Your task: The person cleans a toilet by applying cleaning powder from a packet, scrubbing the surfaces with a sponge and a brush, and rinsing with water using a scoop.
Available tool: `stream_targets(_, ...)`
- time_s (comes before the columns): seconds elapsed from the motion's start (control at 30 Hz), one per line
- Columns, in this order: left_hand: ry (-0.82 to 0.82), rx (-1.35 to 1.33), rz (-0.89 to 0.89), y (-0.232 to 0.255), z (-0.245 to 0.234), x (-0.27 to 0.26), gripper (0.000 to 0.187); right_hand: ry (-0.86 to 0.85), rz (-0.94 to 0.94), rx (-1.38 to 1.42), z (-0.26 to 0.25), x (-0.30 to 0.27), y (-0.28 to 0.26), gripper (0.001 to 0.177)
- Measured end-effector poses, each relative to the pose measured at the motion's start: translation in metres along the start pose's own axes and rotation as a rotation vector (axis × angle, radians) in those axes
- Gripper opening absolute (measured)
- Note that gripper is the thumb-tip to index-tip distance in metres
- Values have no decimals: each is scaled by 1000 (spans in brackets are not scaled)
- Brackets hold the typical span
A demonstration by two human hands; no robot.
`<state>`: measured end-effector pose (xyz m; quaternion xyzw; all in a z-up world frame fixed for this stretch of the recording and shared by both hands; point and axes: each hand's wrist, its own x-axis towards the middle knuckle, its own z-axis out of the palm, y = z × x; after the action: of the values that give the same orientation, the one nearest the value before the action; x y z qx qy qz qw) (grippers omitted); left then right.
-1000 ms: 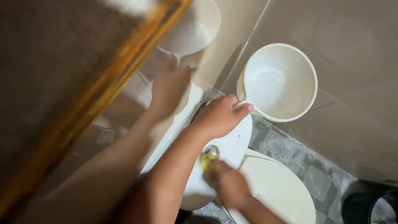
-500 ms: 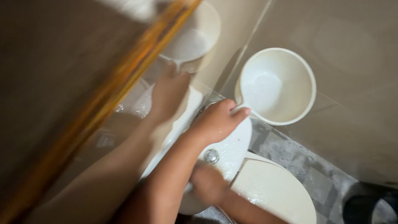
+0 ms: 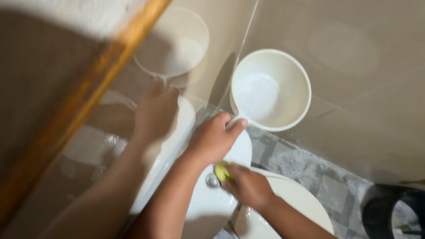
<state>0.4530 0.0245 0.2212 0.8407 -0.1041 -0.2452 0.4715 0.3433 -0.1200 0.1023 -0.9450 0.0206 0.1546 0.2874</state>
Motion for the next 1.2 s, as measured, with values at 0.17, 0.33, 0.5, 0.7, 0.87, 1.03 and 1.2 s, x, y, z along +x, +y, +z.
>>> stream_targets(0.17,30,-17,66,-1,-11,-2,51,115,195,10,-37,29,7,37)
stream_targets(0.33,113,-37,112,4,-14,-2,49,28,-77,152,33,60,-19,30)
stream_targets(0.5,-8,-67,-59,14,-19,-4,48,-104,3,3,-22,65,-1,32)
stream_targets(0.7,-10,-98,14,21,-12,4,47,27,75,-9,-11,32,-30,31)
stream_targets(0.87,-132,-53,-60,40,5,-4,46,213,378,447,2,-34,26,38)
stream_targets(1.03,-330,90,-29,53,37,2,48,381,649,874,13,-88,86,34)
stream_targets(1.2,-514,278,37,44,84,6,50,565,842,1244,23,-138,105,31)
